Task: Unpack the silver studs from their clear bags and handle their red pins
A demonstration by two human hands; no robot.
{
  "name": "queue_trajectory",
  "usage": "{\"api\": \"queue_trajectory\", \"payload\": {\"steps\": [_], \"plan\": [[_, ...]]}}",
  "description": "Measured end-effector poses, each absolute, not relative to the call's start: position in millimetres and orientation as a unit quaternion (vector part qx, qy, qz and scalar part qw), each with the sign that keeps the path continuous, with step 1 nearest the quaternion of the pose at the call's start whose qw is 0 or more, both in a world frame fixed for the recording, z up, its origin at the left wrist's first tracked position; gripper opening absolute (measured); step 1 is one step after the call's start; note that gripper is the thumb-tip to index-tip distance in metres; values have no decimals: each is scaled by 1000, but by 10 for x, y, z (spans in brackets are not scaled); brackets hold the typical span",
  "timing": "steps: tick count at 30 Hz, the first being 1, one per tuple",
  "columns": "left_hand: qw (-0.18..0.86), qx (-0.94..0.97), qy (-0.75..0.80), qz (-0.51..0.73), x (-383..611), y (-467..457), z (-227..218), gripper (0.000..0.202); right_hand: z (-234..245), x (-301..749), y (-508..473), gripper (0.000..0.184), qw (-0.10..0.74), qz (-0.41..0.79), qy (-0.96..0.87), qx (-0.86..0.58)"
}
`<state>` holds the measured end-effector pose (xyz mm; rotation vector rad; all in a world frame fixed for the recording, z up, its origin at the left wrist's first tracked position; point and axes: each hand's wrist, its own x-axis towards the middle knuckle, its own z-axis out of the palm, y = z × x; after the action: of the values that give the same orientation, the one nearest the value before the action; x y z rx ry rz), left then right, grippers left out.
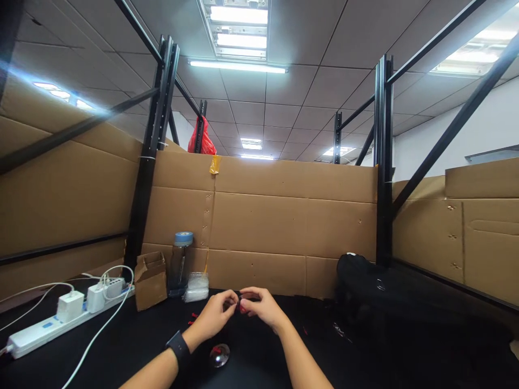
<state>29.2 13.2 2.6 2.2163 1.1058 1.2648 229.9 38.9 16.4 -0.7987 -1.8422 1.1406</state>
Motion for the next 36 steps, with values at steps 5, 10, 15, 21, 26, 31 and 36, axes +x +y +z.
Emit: {"api": "queue_trajectory", "payload": {"steps": [5, 10, 15, 21, 26, 31, 36], "plan": [[244, 730, 364, 525, 273, 240, 50, 11, 132, 2000, 238, 65, 470, 478, -695, -259], [152, 749, 404, 503, 214, 99, 226, 15, 160, 2071, 332, 64, 482, 449, -701, -275], [57, 794, 431, 425, -100, 113, 369, 15, 215, 2461, 547, 62, 501, 334, -708, -369], [94, 836, 485, 238, -636, 444, 170, 18, -15, 2963, 786, 39, 379, 115, -744, -538], [107, 845, 488, 191, -680, 434, 102, 24, -228, 3083, 911, 40, 328, 130, -756, -552], [291, 869, 372, 151, -340, 250, 129, 31, -232, 3087, 908, 43, 320, 153, -759, -546], [317, 871, 354, 124, -67, 131, 63, 33, -195, 3032, 841, 40, 306, 156, -765, -544]]}}
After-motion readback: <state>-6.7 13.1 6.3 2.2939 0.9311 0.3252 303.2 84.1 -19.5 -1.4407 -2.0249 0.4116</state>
